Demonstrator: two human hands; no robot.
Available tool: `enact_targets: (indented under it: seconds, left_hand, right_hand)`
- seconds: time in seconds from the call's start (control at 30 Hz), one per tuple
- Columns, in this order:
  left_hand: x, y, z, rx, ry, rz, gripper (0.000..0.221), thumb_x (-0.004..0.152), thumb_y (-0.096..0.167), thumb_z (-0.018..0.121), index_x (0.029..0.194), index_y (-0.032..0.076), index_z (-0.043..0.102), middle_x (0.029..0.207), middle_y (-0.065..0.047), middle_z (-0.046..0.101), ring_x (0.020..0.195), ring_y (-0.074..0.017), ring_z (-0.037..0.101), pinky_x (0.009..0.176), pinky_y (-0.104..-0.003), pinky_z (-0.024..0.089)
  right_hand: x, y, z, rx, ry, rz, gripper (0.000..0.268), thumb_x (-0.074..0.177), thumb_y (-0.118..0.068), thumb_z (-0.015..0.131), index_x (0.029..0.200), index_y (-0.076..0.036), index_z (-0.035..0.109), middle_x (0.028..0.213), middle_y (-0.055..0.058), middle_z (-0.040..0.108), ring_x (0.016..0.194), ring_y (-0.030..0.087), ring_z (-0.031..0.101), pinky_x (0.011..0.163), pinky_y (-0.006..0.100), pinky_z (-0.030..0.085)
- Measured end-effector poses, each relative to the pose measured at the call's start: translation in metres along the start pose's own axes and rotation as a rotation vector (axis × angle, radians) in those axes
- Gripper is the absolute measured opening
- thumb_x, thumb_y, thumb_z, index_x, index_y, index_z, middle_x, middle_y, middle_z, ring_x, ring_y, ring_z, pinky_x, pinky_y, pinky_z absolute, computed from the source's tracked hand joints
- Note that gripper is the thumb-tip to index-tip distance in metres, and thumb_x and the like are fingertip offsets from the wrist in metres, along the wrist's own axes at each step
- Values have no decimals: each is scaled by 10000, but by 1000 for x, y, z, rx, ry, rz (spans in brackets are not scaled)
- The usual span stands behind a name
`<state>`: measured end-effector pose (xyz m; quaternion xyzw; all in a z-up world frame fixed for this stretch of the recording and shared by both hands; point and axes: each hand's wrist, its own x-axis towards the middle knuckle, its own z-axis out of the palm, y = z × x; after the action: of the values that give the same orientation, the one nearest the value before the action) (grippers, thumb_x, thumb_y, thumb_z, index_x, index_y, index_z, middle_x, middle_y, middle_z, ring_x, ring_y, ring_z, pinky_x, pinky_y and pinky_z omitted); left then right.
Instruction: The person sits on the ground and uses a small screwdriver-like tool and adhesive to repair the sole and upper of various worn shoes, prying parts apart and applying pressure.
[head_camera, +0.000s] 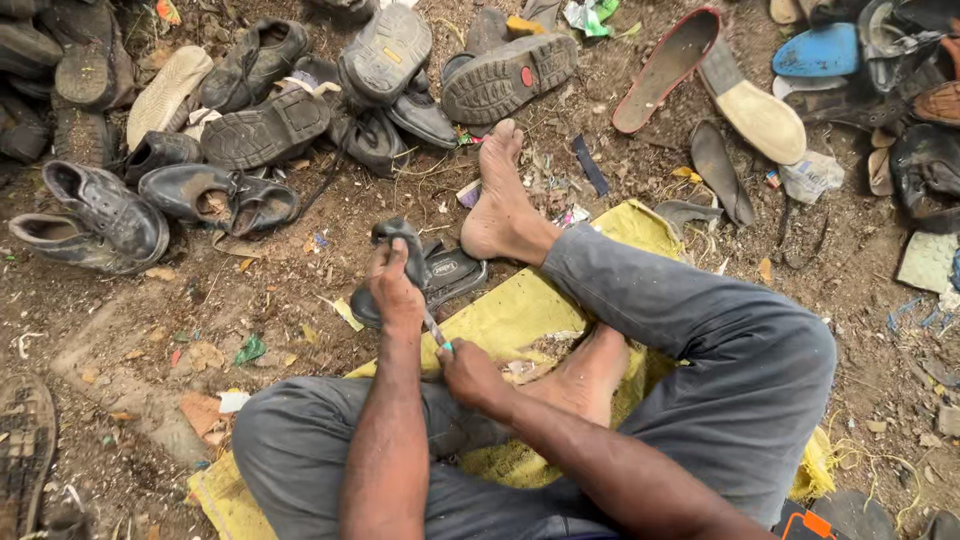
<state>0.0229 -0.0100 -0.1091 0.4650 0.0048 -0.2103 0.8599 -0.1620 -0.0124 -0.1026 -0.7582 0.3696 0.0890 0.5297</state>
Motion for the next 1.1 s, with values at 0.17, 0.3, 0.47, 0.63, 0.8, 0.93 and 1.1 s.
enact_targets:
  seconds: [0.17, 0.3, 0.47, 0.63, 0.8, 0.93, 1.1]
  left_hand:
    - [-9, 59, 36, 1451, -583, 297, 384, 812, 384, 833, 1075, 108, 787, 1145, -86, 742, 1153, -287, 603, 1054, -463, 366]
    - [-6, 78, 24, 1621, -1002, 820, 423, 622, 432, 836, 940, 154, 809, 1186, -118, 737, 1253, -388, 563, 1058, -534, 320]
    - [-22, 39, 23, 1460, -754, 528, 234, 989, 346, 759, 942, 117, 762, 949, -60, 734, 991, -225, 640, 1070, -432, 474]
    - [-35, 13, 29, 1077, -533, 506, 157, 877, 240, 800, 887, 85, 773, 854, -70, 709, 971, -269, 592, 831, -420, 512]
    - [-38, 27, 36, 1024, -462, 407, 218, 891, 253, 796, 944, 46, 752, 879, -87, 686, 885, -227, 625, 785, -380, 511]
    - [-47, 35, 46, 806, -406, 62, 230, 920, 259, 755, 969, 34, 748, 797, -32, 718, 718, -121, 619, 659, -312, 513]
    - [-58, 25, 35, 583, -385, 86, 224, 988, 243, 739, 974, 20, 745, 794, -20, 681, 701, -104, 582, 647, -275, 491]
  right_hand:
    - [-16, 11, -56, -109, 33, -22, 376, 1011, -366, 574, 1013, -14, 703, 903, 260, 689, 869, 400, 664, 792, 493, 508]
    - [-22, 4, -84, 172, -177, 176, 318, 1026, -348, 551, 1015, -63, 691, 794, 112, 656, 698, 234, 579, 647, 411, 478]
    - [-3, -6, -92, 254, -109, 109, 329, 1014, -358, 550, 940, -57, 662, 725, 55, 623, 626, 155, 589, 598, 342, 500]
    - [30, 13, -95, 72, -55, -17, 401, 1038, -355, 560, 889, 9, 637, 699, 140, 604, 622, 233, 551, 600, 417, 457]
    - [-27, 35, -61, -135, -19, 34, 422, 1041, -407, 506, 942, -24, 652, 757, 169, 681, 701, 300, 669, 662, 457, 504]
    - [-49, 49, -60, -116, -86, 166, 420, 1028, -425, 514, 986, -34, 664, 789, 209, 722, 757, 340, 719, 685, 470, 520]
    - [-17, 47, -12, -22, 45, -49, 471, 1085, -409, 450, 974, -7, 670, 775, 251, 698, 716, 361, 708, 667, 487, 536]
